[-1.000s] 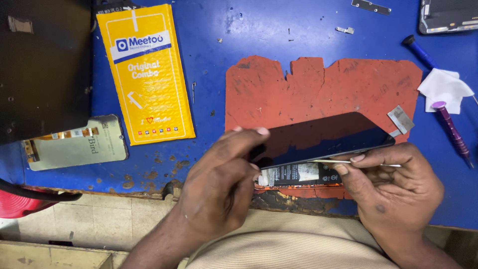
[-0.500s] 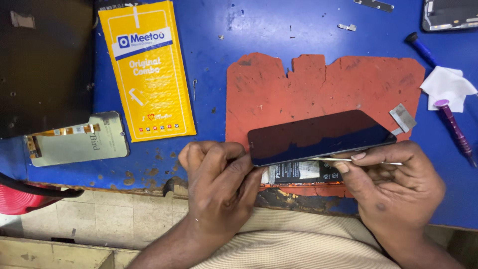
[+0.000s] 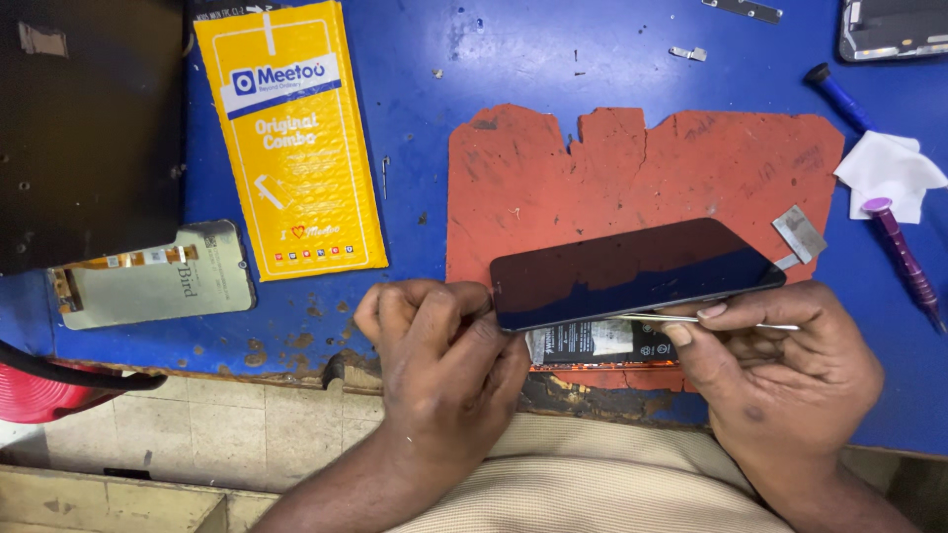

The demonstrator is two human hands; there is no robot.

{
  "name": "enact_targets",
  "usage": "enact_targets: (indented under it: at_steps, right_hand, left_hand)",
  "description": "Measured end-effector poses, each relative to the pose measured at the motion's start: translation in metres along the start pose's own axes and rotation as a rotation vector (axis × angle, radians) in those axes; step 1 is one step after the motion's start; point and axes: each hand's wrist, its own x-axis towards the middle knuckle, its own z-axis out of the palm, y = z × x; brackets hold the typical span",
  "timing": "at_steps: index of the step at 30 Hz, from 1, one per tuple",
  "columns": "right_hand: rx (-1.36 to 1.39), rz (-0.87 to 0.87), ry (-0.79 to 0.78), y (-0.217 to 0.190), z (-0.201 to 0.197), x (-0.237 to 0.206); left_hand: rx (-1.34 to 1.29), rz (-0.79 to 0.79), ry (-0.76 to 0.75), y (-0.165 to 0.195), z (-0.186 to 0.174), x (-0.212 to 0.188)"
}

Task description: The person repairs a smartphone at a workbench, holding the display assembly above the open phone body and using a screwdriver and tweezers to work on internal components, at one point lifting the phone to view it before continuing work on the internals.

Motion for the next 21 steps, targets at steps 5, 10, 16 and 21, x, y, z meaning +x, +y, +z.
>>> enact_targets:
  at_steps: [5,10,16,21]
  right_hand:
    - [-0.008,-0.009,0.027,0.0029,0.0003,-0.0024]
    - [0.002,-0.012,0.011,0.0035,-0.0024,-0.0025]
    - [0.02,-0.012,0.035,0.0027,0.0008,-0.0038]
    - [0.008,-0.011,0.026,0.0003,0.0027,-0.0029]
  left_hand:
    - [0.008,-0.012,0.002,0.0034,0.0022,-0.0005]
    - [-0.012,-0.006,-0.007,0.0041,0.0025,-0.0001]
    - [-0.028,-0.004,-0.015,0.0034,0.0004,0.0]
    - [-0.043,-0.01,-0.018,0.0039,0.0003,0.0002]
